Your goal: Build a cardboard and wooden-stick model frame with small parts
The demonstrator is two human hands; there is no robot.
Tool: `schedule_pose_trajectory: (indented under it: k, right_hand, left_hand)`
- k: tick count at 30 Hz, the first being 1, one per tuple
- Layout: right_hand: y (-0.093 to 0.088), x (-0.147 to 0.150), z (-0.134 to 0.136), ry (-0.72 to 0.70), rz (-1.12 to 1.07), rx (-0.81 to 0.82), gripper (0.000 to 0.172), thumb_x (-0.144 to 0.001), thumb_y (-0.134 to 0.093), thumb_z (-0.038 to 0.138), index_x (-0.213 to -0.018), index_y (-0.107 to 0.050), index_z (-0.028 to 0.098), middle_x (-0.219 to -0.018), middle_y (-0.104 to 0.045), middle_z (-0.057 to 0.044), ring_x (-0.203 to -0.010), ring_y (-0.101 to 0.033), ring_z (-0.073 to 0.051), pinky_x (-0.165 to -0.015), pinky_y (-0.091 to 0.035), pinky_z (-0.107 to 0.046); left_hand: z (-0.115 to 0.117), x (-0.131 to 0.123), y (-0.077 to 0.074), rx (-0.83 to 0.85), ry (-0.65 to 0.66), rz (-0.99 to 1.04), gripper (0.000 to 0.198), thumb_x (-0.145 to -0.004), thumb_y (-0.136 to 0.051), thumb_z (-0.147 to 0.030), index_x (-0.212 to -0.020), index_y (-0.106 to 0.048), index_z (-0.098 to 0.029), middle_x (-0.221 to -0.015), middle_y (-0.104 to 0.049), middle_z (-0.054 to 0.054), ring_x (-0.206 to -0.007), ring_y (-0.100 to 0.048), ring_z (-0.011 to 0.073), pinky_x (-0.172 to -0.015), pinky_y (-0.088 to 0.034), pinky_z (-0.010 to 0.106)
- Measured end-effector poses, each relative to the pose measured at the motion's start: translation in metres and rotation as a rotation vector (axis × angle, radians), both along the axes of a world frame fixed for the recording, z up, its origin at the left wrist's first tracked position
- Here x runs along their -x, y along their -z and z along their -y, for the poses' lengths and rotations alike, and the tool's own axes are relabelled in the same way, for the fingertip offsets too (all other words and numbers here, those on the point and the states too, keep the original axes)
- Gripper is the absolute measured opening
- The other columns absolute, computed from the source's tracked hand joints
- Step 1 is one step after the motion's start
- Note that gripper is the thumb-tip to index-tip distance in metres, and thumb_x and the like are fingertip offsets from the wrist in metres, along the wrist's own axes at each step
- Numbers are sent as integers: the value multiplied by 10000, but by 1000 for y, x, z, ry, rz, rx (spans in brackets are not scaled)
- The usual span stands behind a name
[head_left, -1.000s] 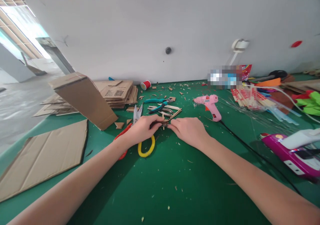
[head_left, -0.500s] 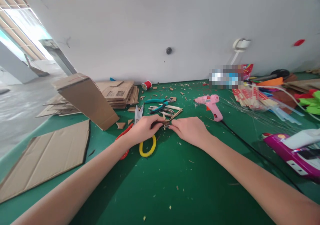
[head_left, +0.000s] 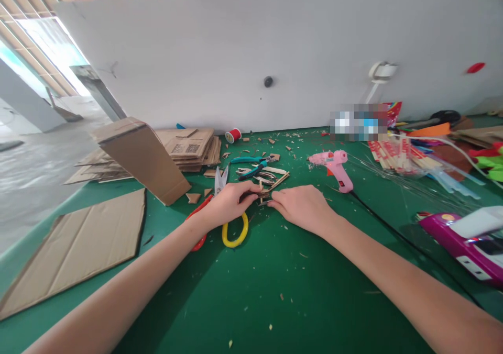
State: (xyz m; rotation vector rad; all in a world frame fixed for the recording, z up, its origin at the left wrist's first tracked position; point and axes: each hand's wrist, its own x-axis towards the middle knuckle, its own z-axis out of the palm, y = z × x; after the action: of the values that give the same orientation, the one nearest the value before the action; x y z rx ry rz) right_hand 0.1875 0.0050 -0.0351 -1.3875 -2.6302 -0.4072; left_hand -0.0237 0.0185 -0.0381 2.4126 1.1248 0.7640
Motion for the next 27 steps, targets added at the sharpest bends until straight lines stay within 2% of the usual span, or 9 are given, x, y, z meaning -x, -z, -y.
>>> schedule_pose_trajectory:
  k: [6,12,18,24,27]
  right_hand:
    - [1,1,1,48,-35,-37,351,-951,-368,400,-842,-638,204,-700,-683,-20,-582,-603,-160,-463,-134,-278]
    - [1,0,0,-7,13,12,342,-936,-402,425,-819,-632,201,-678,-678,-25,-579,-604,-163,-467,-144,-272]
    - [3,4,2,67,-10,-32,344,-952,-373,397,-866,-636,191,-688,-685,-31,-563,-609,-172,-460,-138,-281]
    - [0,2,0,-2,27,2,330,-935,-417,421,-823,-635,201,-686,-689,-26,-596,-621,-173,-464,-152,-273]
    - [0,1,0,23,-4,-28,330,-947,-399,397,-854,-639,190,-704,-693,-33,-609,-626,-174,-467,-164,-276]
  left_hand:
    - [-1,-1,0,-1,-5,5,247,-888,-470,-247,-1089,-613,-219,-1119,-680,19,-1019,-635,174,-912,-506,323]
    - [-1,0,2,10,-7,-3,253,-889,-462,-242,-1099,-602,-231,-1141,-671,10,-1041,-629,179,-921,-505,341]
    - [-1,1,1,1,-5,11,243,-890,-460,-235,-1085,-605,-228,-1119,-677,8,-1022,-632,172,-919,-503,333]
    - [0,0,1,9,-7,4,247,-892,-453,-240,-1090,-601,-230,-1130,-673,8,-1031,-629,176,-911,-507,342]
    - [-1,0,1,-1,2,-5,247,-895,-449,-247,-1091,-599,-226,-1138,-670,18,-1032,-630,184,-892,-514,341]
